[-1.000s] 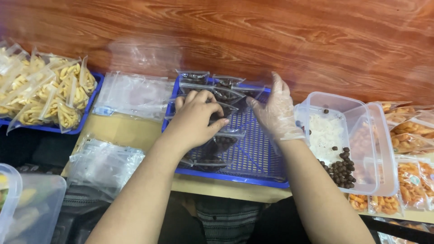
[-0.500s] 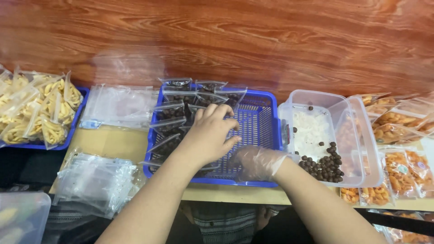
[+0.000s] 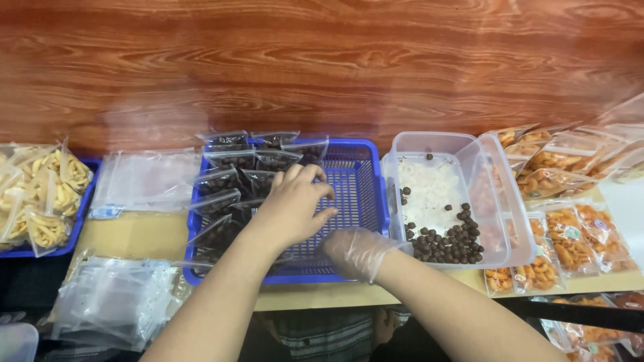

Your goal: The person scoops dark dried fruit pieces from a plastic container into small clear plastic bags. They seal each bag and place it into a blue basket. The process is repeated multiple times.

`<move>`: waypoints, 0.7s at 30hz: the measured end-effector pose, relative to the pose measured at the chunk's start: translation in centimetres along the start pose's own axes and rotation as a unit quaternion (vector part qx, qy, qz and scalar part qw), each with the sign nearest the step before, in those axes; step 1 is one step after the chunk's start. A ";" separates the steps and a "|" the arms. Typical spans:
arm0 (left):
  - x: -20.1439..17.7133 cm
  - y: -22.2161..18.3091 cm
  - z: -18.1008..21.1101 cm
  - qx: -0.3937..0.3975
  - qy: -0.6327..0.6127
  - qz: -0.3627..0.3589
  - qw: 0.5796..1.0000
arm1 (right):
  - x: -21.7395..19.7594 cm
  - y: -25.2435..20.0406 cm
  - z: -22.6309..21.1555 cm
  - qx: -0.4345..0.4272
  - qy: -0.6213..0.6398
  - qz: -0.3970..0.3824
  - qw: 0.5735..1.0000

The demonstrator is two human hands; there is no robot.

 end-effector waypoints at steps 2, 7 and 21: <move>0.3 0.2 0.1 0.002 0.008 -0.005 1.000 | 0.5 0.2 0.1 0.014 -0.010 0.036 0.999; 0.1 0.9 1.0 0.008 0.023 -0.010 1.000 | -1.5 0.3 2.9 0.041 -0.025 0.115 0.992; -3.2 2.3 3.0 -0.049 -0.211 -0.022 0.976 | -12.0 -8.4 9.2 0.154 0.342 0.387 0.842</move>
Point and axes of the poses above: each hand's wrist, its own y-axis towards the middle knuckle, its own x-axis out of the palm, z = x × y, the point moved 6 cm from there along y, towards the middle knuckle, and after that the axes turned 8 degrees about z, right-handed, at the moved point
